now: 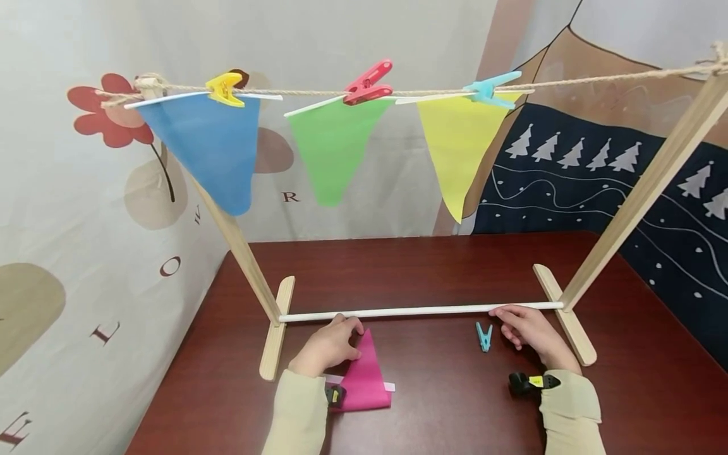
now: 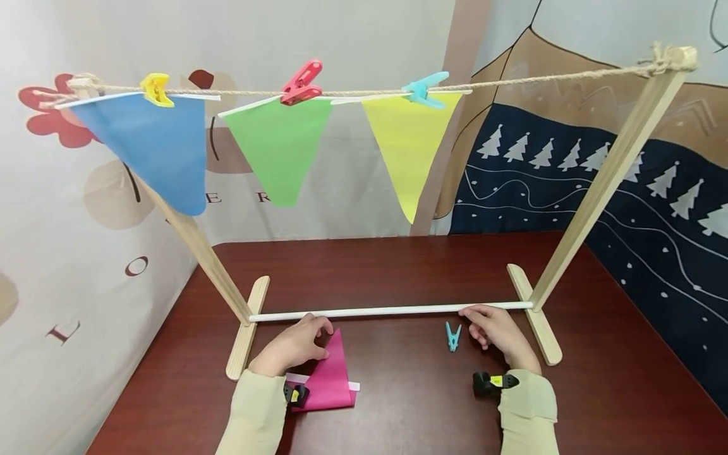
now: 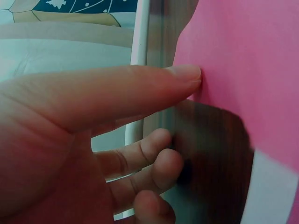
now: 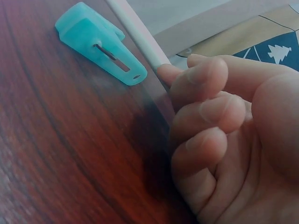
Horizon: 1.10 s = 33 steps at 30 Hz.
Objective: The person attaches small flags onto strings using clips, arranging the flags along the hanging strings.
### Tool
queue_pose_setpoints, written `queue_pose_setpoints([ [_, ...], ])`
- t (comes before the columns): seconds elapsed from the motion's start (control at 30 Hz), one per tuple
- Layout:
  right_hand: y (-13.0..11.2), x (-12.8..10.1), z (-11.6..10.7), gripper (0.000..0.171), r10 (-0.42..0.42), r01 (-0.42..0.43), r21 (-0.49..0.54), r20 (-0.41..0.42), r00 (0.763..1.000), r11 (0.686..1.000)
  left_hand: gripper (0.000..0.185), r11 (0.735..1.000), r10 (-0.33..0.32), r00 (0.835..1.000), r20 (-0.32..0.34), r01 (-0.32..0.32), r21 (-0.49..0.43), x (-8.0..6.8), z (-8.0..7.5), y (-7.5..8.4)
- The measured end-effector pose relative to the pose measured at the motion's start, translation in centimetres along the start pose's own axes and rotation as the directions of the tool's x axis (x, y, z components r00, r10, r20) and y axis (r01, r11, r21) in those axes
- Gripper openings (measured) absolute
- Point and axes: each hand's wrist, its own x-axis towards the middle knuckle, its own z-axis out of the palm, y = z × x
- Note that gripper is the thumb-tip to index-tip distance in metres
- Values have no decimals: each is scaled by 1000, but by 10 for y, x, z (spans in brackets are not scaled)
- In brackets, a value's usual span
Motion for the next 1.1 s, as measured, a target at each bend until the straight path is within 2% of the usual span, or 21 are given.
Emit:
queue_pose_setpoints([
  [0.33, -1, 4, 1, 43, 8, -8, 14, 40, 999, 1000, 17, 1000, 13, 1000, -27, -13, 14, 1, 1, 0],
  [0.6, -1, 4, 3, 39, 1, 0, -15, 85, 996, 1000, 8, 998, 42, 997, -63, -39, 47, 1, 2, -1],
  [0.8, -4, 4, 7, 37, -5, 12, -63, 110, 994, 998, 6, 998, 42, 997, -65, -39, 42, 2, 3, -1],
  [1.1, -6, 3, 10, 31, 2, 9, -120, 92, 996, 993, 8, 998, 57, 995, -82, -55, 26, 6, 1, 2],
])
